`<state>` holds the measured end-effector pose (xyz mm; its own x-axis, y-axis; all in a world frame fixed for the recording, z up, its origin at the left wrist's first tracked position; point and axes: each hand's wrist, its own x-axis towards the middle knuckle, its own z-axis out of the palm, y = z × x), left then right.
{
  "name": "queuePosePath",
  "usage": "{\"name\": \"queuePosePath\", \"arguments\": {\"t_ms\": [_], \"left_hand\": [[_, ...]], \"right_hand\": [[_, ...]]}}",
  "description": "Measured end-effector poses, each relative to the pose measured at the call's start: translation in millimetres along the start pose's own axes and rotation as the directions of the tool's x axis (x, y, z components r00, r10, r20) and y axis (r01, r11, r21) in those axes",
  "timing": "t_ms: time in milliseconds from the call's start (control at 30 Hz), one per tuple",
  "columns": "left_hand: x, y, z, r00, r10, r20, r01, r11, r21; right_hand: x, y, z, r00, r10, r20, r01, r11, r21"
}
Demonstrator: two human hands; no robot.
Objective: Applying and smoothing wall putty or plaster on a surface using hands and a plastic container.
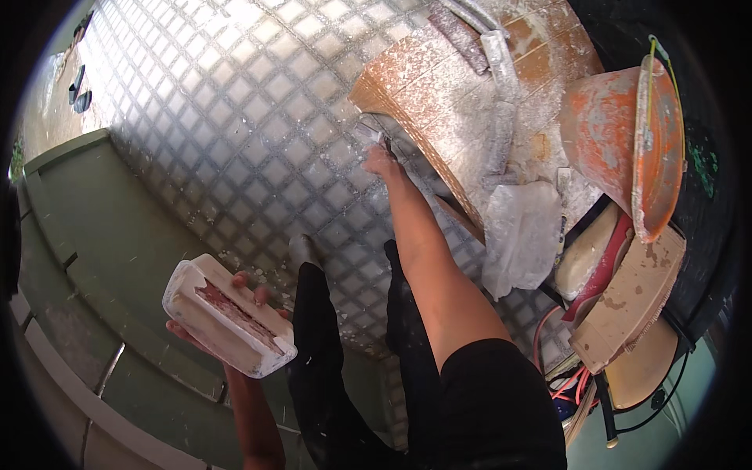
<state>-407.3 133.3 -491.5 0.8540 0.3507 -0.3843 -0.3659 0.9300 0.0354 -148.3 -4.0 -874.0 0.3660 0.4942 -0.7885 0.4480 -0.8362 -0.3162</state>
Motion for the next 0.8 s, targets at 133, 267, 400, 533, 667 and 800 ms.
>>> {"name": "queuePosePath", "arguments": {"t_ms": [133, 267, 400, 533, 667, 800], "left_hand": [[17.5, 2.6, -29.8, 0.998, -0.030, 0.053, 0.030, 1.000, -0.004], [24.2, 2.4, -29.1, 0.998, -0.033, 0.050, 0.032, 0.999, 0.021], [16.5, -3.4, -12.8, 0.996, -0.016, -0.093, 0.017, 1.000, 0.009], [11.4, -4.9, -9.5, 0.997, -0.025, -0.080, 0.026, 0.999, 0.022], [16.5, -7.7, -18.8, 0.991, -0.087, -0.104, 0.094, 0.994, 0.062], [26.0, -5.9, -21.6, 0.996, -0.089, 0.016, 0.086, 0.986, 0.139]], "right_hand": [[43.3, 14.3, 26.4, 0.997, 0.067, -0.029, -0.067, 0.998, 0.018], [33.2, 12.8, 83.6, 0.996, 0.080, -0.040, -0.077, 0.994, 0.076], [-14.0, 2.3, 111.2, 0.991, 0.118, 0.065, -0.126, 0.982, 0.138], [-44.6, -8.7, 115.7, 0.972, 0.178, 0.151, -0.201, 0.968, 0.153], [-33.3, -3.4, 114.8, 0.979, 0.183, 0.090, -0.197, 0.964, 0.178], [-13.4, -12.4, 113.0, 0.969, 0.218, 0.119, -0.237, 0.955, 0.180]]}}
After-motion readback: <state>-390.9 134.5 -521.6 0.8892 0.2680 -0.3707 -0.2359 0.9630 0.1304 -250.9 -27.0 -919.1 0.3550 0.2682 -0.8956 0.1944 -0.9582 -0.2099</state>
